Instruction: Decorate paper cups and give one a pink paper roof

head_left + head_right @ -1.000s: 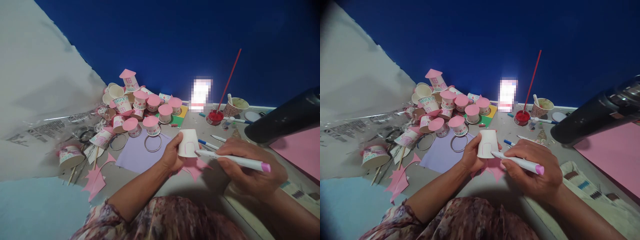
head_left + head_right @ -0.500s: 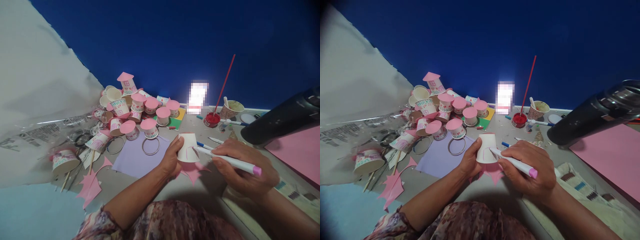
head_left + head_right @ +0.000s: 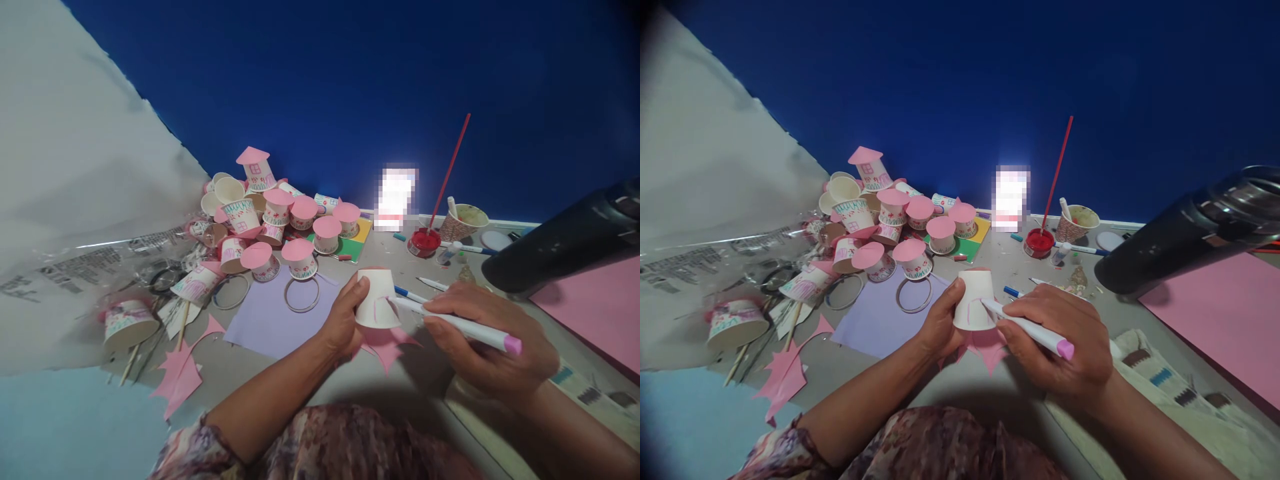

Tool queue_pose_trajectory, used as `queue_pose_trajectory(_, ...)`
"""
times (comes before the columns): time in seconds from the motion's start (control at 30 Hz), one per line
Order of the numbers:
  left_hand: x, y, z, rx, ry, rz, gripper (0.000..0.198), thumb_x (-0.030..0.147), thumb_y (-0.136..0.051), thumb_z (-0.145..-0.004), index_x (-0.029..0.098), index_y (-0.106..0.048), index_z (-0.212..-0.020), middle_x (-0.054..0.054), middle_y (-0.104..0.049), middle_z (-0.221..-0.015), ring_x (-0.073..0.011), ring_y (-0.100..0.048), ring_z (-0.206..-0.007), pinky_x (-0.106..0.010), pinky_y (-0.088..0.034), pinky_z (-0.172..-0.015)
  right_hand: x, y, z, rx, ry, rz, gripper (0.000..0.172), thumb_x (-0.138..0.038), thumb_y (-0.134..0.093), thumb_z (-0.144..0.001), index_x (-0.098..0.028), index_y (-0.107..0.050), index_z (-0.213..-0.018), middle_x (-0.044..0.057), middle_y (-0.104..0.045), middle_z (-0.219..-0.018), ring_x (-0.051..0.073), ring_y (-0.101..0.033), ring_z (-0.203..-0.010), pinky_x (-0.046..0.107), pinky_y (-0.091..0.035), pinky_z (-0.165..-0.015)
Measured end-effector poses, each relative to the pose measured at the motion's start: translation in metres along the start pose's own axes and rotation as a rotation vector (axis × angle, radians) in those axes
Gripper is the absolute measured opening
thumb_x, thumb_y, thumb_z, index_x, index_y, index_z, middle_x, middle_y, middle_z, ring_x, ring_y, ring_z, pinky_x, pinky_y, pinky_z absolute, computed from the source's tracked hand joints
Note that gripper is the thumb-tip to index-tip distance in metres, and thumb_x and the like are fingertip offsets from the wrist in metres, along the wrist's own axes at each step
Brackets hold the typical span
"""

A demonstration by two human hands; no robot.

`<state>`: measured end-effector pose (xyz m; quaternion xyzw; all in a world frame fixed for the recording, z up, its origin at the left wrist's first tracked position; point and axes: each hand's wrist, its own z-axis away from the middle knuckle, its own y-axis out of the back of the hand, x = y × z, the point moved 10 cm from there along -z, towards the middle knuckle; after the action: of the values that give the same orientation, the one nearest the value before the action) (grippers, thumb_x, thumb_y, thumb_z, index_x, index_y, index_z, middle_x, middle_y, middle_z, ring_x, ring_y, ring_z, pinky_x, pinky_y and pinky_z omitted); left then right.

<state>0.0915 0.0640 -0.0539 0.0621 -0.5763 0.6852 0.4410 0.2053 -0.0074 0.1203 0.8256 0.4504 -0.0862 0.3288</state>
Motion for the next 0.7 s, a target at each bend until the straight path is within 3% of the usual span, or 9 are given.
queue_pose_trajectory(0.2,0.0003,-0.0009,0.0001,-0.013,-0.009,-0.02,0.06,0.052,-0.087,-0.07,0.017,-0.071,-0.115,-0.005,-0.072,-0.083,-0.0216,-0.066,-0.073,-0.034,-0.053,-0.074,0.0003,-0.0005,0.0,0.002,-0.002,-0.013,0.015,-0.008,-0.07,-0.086,-0.021,-0.071,-0.094,0.002,-0.073,-0.071,0.017,-0.062,-0.055,0.032,-0.049,-0.052)
queue_pose_trajectory(0.7,0.0015,-0.0081,0.0046,-0.025,0.004,-0.049,0.066,0.055,-0.092,-0.064,0.017,-0.069,-0.113,-0.004,-0.07,-0.081,-0.0209,-0.066,-0.068,-0.034,-0.054,-0.067,-0.0073,-0.0043,-0.005,-0.053,0.02,-0.025,0.01,-0.009,-0.067,-0.087,-0.018,-0.071,-0.09,0.002,-0.073,-0.067,0.016,-0.064,-0.054,0.03,-0.048,-0.051)
